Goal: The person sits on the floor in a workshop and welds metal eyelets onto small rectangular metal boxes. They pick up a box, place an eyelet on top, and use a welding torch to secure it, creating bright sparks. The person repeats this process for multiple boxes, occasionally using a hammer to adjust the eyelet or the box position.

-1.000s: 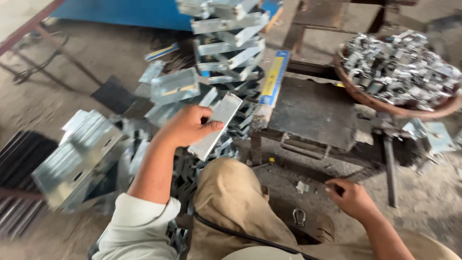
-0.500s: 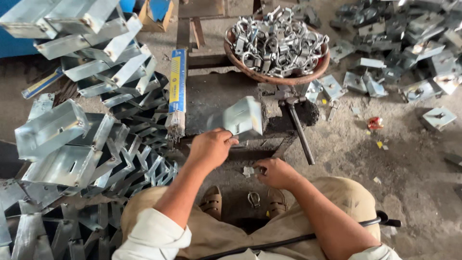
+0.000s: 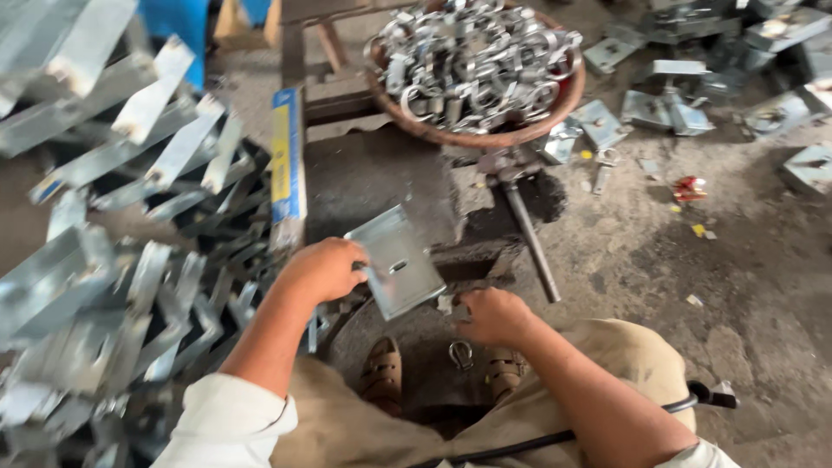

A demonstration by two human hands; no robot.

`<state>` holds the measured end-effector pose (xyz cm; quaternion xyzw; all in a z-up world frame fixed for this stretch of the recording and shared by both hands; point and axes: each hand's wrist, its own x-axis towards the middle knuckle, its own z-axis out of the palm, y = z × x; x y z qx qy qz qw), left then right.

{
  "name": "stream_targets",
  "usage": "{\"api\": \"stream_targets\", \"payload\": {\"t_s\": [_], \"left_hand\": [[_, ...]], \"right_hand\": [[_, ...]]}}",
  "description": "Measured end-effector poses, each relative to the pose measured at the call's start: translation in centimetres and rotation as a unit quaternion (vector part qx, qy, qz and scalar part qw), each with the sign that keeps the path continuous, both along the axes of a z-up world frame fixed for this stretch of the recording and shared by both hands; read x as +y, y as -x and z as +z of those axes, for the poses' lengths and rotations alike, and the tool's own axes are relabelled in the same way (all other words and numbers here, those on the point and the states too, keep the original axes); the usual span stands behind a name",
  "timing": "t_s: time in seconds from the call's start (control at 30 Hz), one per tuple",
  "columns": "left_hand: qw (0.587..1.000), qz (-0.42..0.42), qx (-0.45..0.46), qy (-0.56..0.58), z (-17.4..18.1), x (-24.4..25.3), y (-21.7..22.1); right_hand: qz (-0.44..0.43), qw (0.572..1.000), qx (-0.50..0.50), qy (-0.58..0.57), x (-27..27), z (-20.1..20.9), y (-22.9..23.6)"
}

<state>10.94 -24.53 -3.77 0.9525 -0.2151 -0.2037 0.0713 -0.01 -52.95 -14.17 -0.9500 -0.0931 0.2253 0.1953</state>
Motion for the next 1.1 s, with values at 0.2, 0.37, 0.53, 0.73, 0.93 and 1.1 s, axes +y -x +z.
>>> {"api": "stream_targets", "payload": {"t_s": [0.2, 0.37, 0.53, 0.73, 0.93, 1.1], "left_hand": [[0.994, -0.028, -0.046, 0.095, 3.9, -8.5, -3.9], [0.939, -0.117, -0.134, 0.294, 1.9, -18.0, -8.4], [0.894, -0.14, -0.307, 0.295, -2.5, -27.8, -14.4], [0.944, -0.047, -0.263, 0.192, -5.1, -31.9, -16.1], [0.955, -0.046, -0.218, 0.198, -3.7, -28.5, -14.4], [0.869, -0.08, -0.281, 0.399, -1.3, -22.2, -11.7]], "right_hand": [[-0.064, 0.989, -0.091, -0.093, 0.6, -0.7, -1.5], [-0.013, 0.98, -0.131, -0.146, 2.0, 0.0, -0.3], [-0.058, 0.993, -0.047, -0.093, 1.6, 1.6, -0.8], [-0.134, 0.975, -0.092, -0.153, 0.1, 2.2, -1.3], [-0.189, 0.945, -0.138, -0.228, -0.6, 2.7, -1.3], [-0.308, 0.85, -0.209, -0.373, -1.4, 4.3, -1.2]]}}
